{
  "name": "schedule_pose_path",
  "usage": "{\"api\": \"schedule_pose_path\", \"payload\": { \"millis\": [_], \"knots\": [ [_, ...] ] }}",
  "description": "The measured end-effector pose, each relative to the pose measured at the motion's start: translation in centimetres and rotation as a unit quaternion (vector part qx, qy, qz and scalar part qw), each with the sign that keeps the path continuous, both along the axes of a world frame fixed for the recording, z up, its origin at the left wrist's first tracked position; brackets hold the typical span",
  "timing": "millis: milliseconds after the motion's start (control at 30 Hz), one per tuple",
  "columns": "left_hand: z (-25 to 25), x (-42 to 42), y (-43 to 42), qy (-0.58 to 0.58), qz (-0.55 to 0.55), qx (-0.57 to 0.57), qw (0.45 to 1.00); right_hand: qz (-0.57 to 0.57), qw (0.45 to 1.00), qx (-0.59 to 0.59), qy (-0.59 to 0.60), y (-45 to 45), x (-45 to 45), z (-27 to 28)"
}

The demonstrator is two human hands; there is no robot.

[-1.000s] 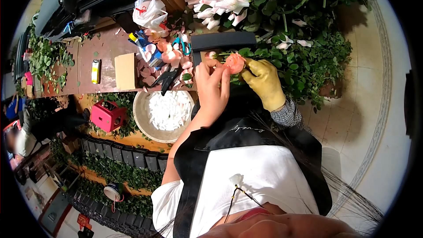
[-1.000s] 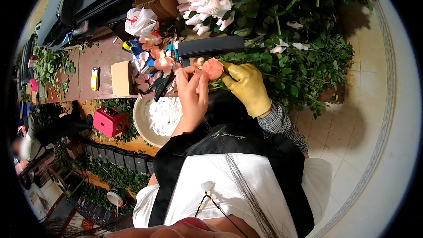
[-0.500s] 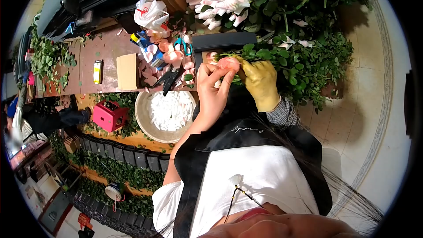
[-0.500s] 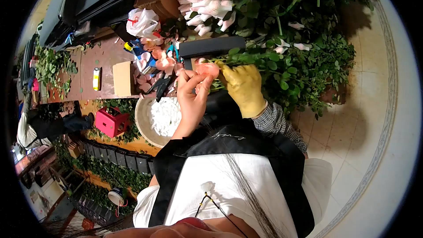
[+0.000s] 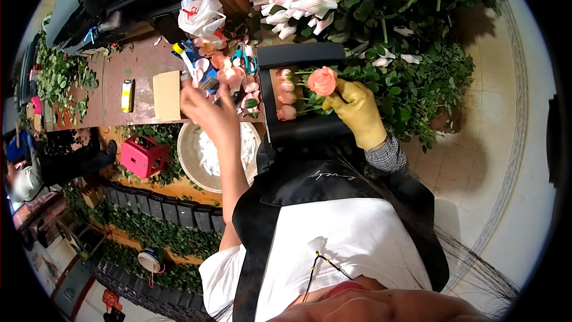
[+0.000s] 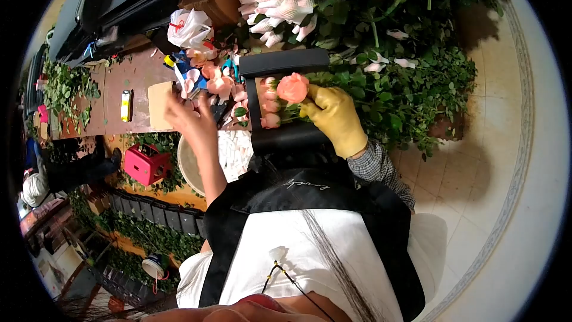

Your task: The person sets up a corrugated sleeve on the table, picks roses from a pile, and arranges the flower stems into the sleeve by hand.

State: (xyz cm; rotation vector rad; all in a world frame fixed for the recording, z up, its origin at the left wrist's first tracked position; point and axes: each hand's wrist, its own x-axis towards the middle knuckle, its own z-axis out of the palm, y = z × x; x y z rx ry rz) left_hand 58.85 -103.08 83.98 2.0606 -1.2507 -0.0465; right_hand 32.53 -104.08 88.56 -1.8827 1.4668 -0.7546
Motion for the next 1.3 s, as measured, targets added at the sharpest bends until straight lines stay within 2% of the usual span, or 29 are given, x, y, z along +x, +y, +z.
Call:
{"api": "schedule_pose_path", "payload": {
  "millis": [67, 100, 133, 200, 300, 400, 467, 500, 633, 700, 800, 1000, 1133, 1200, 1300],
  "knots": [
    [0.8, -2.3, 0.7, 0.032, -0.154, -0.111, 0.981, -0.008, 0.99, 0.133, -0.055, -0.5, 0.0, 0.7],
    [1.8, -3.4, 0.9, 0.075, -0.236, -0.142, 0.958, -0.003, 0.988, 0.14, -0.06, -0.5, 0.1, 0.7],
    [2.7, -5.2, 1.3, 0.146, -0.265, -0.144, 0.942, -0.001, 0.988, 0.141, -0.058, -0.5, 0.2, 0.7],
    [2.9, -7.0, 1.8, 0.163, -0.325, -0.157, 0.918, -0.001, 0.989, 0.141, -0.053, -0.3, 0.3, 0.6],
    [4.1, -8.5, 1.9, 0.137, -0.34, -0.144, 0.919, 0.011, 0.993, 0.097, -0.059, -0.2, 0.6, 0.5],
    [4.1, -8.8, 1.7, 0.1, -0.303, -0.126, 0.94, 0.012, 0.996, 0.077, -0.053, -0.2, 0.6, 0.8],
    [3.4, -8.5, 1.4, 0.125, -0.314, -0.098, 0.936, 0.02, 0.995, 0.088, -0.049, -0.2, 0.3, 0.6],
    [3.2, -8.6, 1.2, 0.174, -0.309, -0.112, 0.928, 0.028, 0.994, 0.098, -0.045, -0.2, 0.3, 0.5],
    [3.1, -8.0, 0.8, 0.166, -0.323, -0.104, 0.926, 0.041, 0.997, 0.073, -0.001, -0.2, 0.2, 0.6],
    [3.9, -8.1, 0.9, 0.151, -0.33, -0.108, 0.926, 0.048, 0.997, -0.033, 0.059, -0.1, 0.2, -0.4],
    [4.1, -8.1, 1.3, 0.131, -0.345, -0.111, 0.923, 0.032, 0.995, -0.078, 0.061, -0.1, 0.7, -0.5],
    [2.8, -8.1, 1.3, 0.189, -0.296, -0.064, 0.934, 0.03, 0.989, -0.116, 0.091, -0.1, 0.6, -1.3],
    [3.3, -8.0, 1.4, 0.151, -0.299, -0.051, 0.941, 0.03, 0.985, -0.133, 0.11, -0.3, 0.7, -1.2],
    [3.1, -8.0, 1.0, 0.148, -0.296, -0.054, 0.942, 0.032, 0.967, -0.183, 0.177, -0.3, 0.7, -1.3],
    [3.3, -8.0, 0.7, 0.157, -0.291, -0.045, 0.943, 0.019, 0.949, -0.231, 0.214, -0.1, 0.8, -1.8]
  ]
}}
